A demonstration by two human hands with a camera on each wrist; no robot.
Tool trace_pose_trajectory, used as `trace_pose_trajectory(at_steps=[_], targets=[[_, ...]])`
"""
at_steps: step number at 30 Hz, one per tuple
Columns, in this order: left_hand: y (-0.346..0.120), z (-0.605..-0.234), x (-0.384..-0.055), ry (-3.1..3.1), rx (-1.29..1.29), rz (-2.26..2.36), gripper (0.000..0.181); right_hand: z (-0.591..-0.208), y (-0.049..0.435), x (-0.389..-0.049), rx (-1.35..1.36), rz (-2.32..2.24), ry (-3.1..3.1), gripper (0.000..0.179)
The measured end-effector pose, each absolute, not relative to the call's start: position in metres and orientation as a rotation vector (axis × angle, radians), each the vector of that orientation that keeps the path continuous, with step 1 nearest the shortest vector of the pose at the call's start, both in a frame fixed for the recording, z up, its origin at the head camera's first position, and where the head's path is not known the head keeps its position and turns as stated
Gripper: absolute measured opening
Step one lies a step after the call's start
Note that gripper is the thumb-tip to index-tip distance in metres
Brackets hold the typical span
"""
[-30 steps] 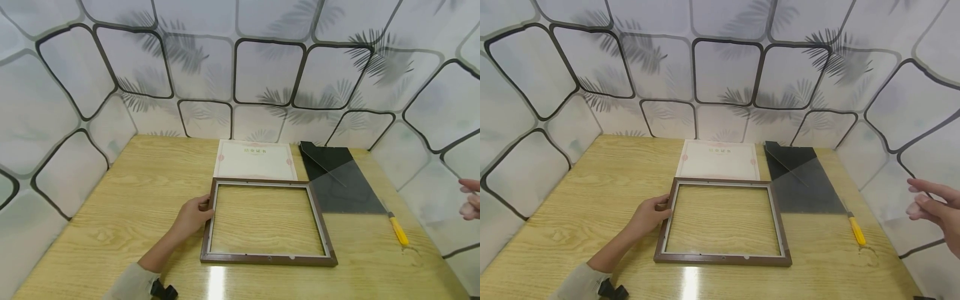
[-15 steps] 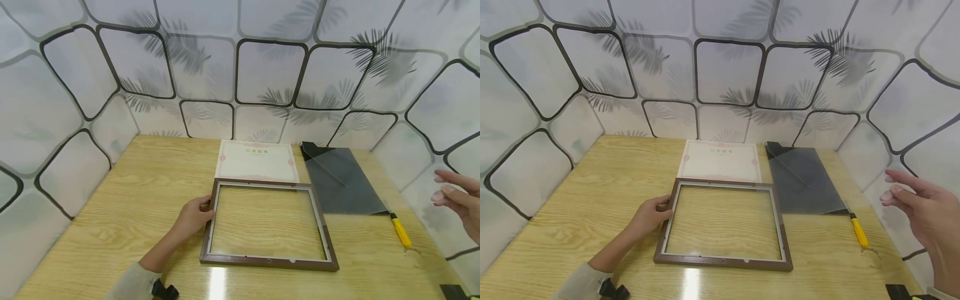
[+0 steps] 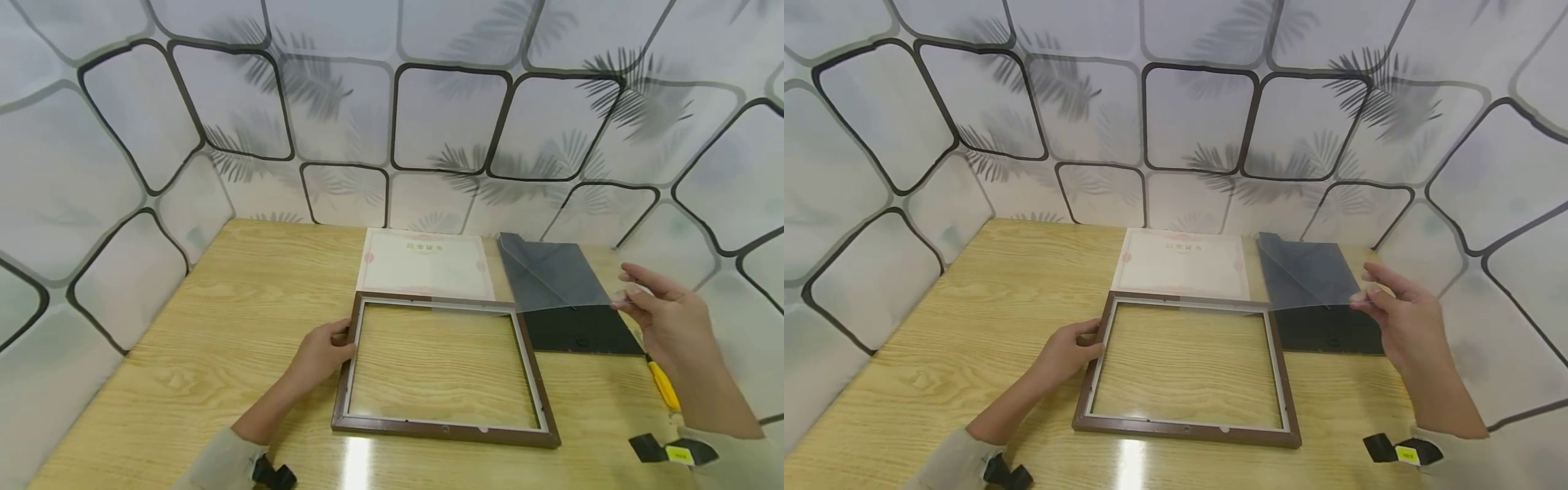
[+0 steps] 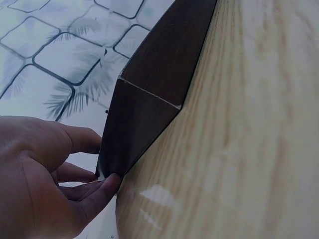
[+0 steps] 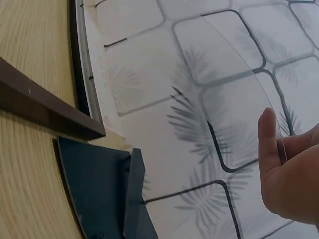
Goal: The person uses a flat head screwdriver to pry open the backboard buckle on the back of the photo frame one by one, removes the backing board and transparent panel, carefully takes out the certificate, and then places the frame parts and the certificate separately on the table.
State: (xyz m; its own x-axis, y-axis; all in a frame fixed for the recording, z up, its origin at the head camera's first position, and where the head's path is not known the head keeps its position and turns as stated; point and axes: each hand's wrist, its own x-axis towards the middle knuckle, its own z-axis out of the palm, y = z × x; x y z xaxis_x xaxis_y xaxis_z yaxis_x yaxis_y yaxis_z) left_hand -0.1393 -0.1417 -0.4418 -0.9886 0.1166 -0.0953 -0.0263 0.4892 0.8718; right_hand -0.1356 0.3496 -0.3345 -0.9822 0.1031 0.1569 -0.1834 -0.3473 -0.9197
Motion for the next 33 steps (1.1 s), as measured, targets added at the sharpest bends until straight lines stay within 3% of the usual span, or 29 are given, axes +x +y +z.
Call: trace_pose_trajectory(at_steps=[5, 12, 27, 33], targets=[[-0.142, -0.441, -0.139, 2.592, 0.081, 1.508, 0.056, -0.345, 0.315, -0.153, 0.082, 2.497, -1.671, 0.031], [-0.143, -0.442, -0.139, 2.585, 0.079, 1.506, 0.056, -0.361, 0.263, -0.176, -0.052, 2.434, -1.817, 0.058], [-0.143, -0.443, -0.139, 2.593, 0.073, 1.491, 0.057, -0.391, 0.174, -0.21, -0.236, 2.251, -2.06, 0.049], [-0.143, -0.443, -0.138, 2.595, 0.085, 1.503, 0.057, -0.402, 0.142, -0.219, -0.19, 2.182, -2.15, 0.047]])
